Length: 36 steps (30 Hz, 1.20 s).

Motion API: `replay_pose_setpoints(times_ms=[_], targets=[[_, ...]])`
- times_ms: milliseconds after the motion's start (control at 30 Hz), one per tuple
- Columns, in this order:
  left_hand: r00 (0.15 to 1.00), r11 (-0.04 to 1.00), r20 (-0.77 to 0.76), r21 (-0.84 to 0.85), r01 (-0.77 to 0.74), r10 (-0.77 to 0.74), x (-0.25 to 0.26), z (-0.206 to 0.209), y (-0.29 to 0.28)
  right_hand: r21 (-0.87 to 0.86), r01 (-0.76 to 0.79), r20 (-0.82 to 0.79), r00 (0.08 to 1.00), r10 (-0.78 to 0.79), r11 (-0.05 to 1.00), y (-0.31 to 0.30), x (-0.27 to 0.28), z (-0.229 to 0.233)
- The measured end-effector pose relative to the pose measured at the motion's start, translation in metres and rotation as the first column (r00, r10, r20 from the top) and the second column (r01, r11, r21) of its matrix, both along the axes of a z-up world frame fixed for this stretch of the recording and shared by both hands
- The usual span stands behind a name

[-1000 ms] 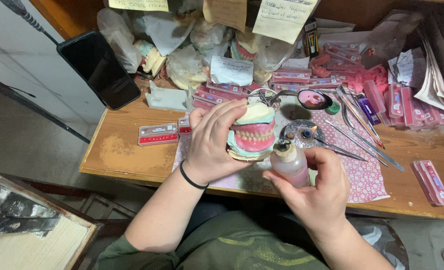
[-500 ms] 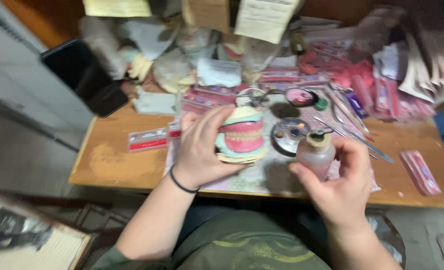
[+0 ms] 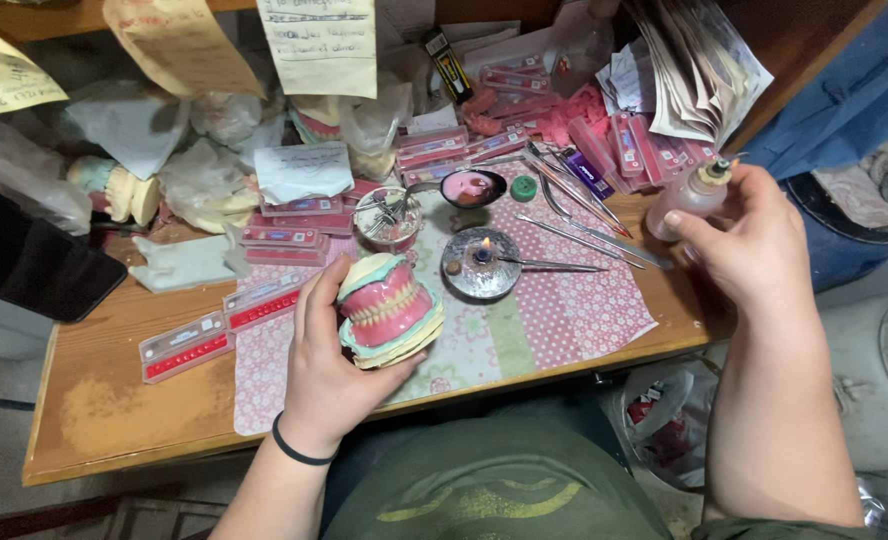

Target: The person holds a set of dentures mounted on an articulator and uses a metal tool to scrape and smooth the pink gum area. They repeatedly dip the tool into a small flame to heat it, then continue scraping the denture surface. The person also briefly sprays the denture with a liquid from a bottle before resuming scraping.

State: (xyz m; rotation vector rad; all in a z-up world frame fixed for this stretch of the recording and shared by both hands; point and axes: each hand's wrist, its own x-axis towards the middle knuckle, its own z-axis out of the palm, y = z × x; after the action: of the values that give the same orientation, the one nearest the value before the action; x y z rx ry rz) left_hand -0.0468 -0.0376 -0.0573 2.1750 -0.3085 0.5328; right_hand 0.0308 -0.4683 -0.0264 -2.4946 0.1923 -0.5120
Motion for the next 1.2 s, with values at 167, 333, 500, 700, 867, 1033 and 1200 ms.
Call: replay_pose_setpoints(times_ms=[167, 333, 500, 700, 867, 1033, 1200], targets=[[1.000, 1.000, 0.008, 0.027, -0.016, 0.016, 0.002, -0.002, -0.003, -0.055, -0.032, -0.054, 0.998, 0.029, 0.998, -0.021, 0.014, -0.027], [1.000, 0.998, -0.006, 0.068, -0.019, 0.020, 0.005, -0.001, -0.002, -0.084, -0.089, -0.095, 0.992, 0.081, 0.992, -0.014, 0.009, -0.018], [0.993, 0.987, 0.107, 0.159, 0.037, -0.054, 0.008, -0.001, -0.004, -0.218, 0.163, 0.099, 0.985, -0.144, 0.962, -0.011, -0.023, -0.028], [0.987, 0.973, 0.142, 0.226, 0.038, -0.072, 0.007, -0.003, -0.008, -0.426, -0.278, -0.347, 0.929, 0.129, 0.861, 0.055, 0.001, -0.012], [0.990, 0.978, 0.118, 0.204, 0.054, -0.079, 0.006, -0.003, -0.004, -0.514, -0.394, -0.466, 0.874, 0.138, 0.762, 0.062, 0.020, -0.013], [0.994, 0.985, 0.072, 0.154, 0.074, -0.086, 0.006, 0.004, 0.002, -0.545, -0.492, -0.589, 0.801, 0.107, 0.679, 0.069, 0.030, -0.003], [0.993, 0.992, 0.097, 0.112, 0.054, -0.065, 0.008, -0.004, 0.007, -0.551, -0.417, -0.468, 0.872, 0.146, 0.723, 0.056, 0.018, -0.006]])
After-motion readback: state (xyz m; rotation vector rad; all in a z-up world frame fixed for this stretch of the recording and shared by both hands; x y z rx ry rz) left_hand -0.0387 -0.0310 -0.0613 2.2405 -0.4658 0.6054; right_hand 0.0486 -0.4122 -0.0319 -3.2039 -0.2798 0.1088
